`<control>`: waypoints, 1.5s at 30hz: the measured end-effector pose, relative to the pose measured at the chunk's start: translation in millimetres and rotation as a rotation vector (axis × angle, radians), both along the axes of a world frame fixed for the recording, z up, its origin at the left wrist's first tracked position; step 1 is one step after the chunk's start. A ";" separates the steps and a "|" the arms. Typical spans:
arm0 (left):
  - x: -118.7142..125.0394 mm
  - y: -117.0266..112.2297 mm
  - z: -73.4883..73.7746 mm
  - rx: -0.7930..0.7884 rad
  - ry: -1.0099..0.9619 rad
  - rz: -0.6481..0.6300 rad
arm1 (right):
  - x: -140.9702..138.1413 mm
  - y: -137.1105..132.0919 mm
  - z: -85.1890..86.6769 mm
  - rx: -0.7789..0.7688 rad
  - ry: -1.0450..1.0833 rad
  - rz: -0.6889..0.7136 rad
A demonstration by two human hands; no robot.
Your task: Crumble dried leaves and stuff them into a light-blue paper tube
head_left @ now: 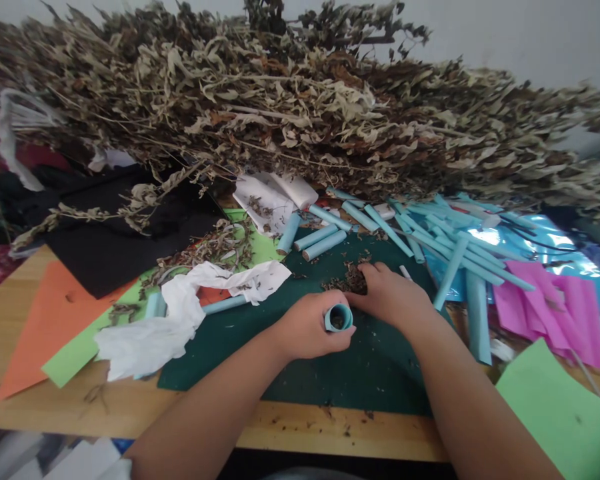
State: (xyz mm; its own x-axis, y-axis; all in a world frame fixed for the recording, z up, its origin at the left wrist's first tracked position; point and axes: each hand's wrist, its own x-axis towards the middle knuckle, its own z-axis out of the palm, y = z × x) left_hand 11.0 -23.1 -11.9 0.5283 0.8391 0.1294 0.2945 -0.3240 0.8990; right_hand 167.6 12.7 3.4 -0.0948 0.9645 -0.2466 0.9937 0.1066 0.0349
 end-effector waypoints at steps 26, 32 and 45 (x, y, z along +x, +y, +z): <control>0.2 1.6 1.5 -0.042 0.028 -0.017 | -5.8 -11.3 9.7 0.066 0.055 0.235; 0.0 1.2 1.7 -0.044 0.024 -0.013 | 2.9 -9.4 6.6 -0.010 0.153 0.316; 0.3 0.7 1.2 -0.054 -0.021 -0.015 | -0.8 -4.7 -0.3 0.053 0.142 0.323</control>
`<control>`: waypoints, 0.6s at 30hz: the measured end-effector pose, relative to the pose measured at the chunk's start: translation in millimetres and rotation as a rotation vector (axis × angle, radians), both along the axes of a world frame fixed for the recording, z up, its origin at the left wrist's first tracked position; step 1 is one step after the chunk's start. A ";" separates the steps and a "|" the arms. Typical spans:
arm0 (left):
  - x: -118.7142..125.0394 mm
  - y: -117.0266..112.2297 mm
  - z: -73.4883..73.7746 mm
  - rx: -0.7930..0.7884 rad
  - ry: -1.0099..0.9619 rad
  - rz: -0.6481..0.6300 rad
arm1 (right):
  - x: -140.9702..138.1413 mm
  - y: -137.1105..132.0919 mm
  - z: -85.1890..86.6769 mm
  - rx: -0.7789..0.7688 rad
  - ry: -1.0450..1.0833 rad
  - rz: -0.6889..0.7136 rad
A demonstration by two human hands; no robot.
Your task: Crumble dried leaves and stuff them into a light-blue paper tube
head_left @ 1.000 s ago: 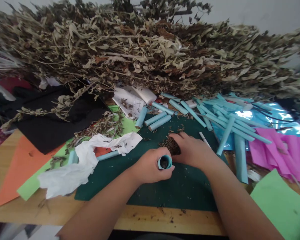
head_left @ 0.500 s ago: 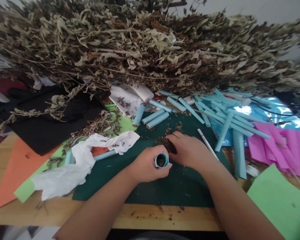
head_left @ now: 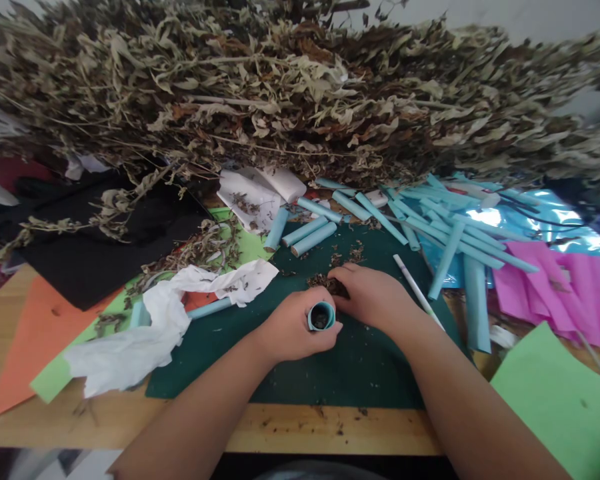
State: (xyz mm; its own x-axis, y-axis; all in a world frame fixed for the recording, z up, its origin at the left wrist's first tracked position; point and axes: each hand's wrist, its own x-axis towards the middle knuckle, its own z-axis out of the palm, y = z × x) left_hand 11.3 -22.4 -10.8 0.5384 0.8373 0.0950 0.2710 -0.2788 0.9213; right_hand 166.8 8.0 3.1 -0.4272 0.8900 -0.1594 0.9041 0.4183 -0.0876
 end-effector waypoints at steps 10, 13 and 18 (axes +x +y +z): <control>-0.7 -0.3 -1.9 0.006 0.016 -0.004 | 1.0 2.8 -2.7 0.013 -0.022 -0.011; -0.6 -0.7 -1.5 0.001 0.014 0.005 | 7.0 5.5 -2.3 -0.013 0.064 -0.021; -0.7 -1.0 -0.4 0.007 0.028 0.013 | 20.0 8.7 2.6 -0.020 0.427 -0.222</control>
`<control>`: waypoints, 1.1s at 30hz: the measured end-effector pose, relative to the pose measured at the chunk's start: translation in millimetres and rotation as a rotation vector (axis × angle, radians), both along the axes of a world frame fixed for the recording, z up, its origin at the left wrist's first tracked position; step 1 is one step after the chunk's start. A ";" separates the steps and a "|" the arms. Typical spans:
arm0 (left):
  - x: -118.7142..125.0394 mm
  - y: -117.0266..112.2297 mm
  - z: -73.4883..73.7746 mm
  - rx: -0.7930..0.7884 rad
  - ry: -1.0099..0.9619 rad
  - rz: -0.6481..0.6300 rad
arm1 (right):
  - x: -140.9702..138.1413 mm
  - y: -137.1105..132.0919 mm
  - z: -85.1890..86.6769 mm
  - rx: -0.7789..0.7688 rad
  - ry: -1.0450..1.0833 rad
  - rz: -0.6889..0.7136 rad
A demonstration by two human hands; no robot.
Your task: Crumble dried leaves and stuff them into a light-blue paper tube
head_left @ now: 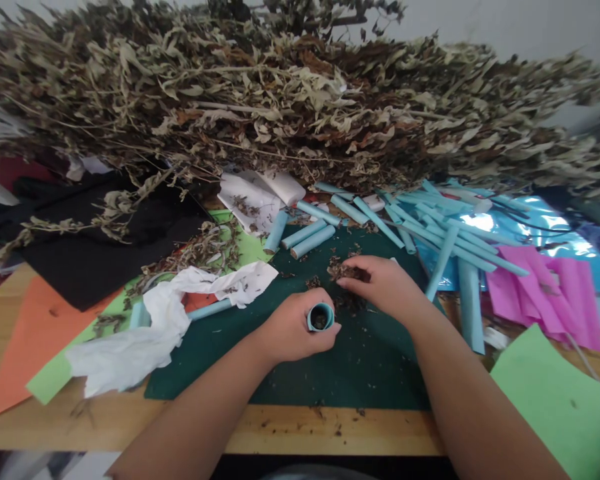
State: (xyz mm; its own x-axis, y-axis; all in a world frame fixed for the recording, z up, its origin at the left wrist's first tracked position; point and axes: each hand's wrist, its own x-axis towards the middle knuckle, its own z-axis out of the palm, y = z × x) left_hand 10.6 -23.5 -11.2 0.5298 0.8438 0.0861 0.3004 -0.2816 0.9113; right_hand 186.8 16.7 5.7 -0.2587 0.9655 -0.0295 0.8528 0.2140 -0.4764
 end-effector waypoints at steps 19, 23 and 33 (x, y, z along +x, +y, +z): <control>2.7 1.0 -2.0 0.017 -0.060 -0.008 | -51.9 -47.8 -10.6 -0.050 1.154 -0.184; 1.7 2.1 -1.5 0.021 -0.111 -0.053 | -51.0 -54.7 -8.0 0.080 0.962 -0.117; 1.6 2.4 -3.9 0.048 -0.070 -0.045 | -42.4 -60.2 7.2 0.292 0.476 0.067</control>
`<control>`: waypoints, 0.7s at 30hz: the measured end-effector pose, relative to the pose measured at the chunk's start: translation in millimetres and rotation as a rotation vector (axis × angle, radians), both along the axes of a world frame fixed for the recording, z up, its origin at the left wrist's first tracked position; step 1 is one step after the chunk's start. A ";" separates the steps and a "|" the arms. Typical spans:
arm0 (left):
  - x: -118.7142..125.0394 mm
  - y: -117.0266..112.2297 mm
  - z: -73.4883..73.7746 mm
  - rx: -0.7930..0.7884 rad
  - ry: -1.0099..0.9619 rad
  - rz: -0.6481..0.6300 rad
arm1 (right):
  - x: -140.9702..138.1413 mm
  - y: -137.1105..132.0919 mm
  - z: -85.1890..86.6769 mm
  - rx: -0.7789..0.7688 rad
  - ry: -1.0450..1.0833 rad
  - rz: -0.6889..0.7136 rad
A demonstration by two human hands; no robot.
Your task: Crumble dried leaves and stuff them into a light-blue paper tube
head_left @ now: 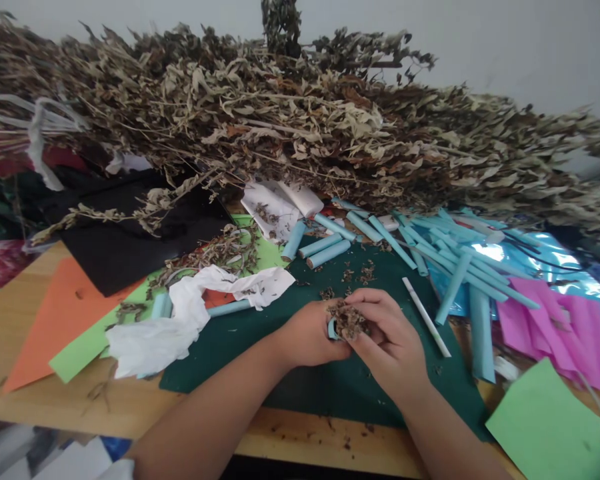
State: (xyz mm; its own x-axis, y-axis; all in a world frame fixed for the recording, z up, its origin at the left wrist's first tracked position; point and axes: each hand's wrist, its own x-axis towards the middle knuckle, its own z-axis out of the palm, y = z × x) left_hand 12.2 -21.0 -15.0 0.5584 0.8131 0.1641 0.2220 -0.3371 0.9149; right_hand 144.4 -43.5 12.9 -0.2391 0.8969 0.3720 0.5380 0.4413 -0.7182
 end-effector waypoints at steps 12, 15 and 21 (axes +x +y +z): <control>0.0 -0.1 -1.9 -0.031 0.043 -0.019 | 8.9 2.2 7.8 0.353 -0.197 0.155; 0.1 0.1 -0.4 0.000 0.072 0.006 | 8.7 3.4 12.2 0.267 -0.166 0.130; 0.7 0.5 5.6 0.059 0.125 -0.023 | 11.0 7.7 26.4 0.330 -0.305 0.229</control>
State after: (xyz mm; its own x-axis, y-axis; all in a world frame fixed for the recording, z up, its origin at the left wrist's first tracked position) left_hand 12.9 -20.6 -9.4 0.5961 0.7907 0.1392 0.3241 -0.3956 0.8593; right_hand 155.5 -35.8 39.2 -0.5582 0.6550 0.5093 0.5642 0.7497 -0.3458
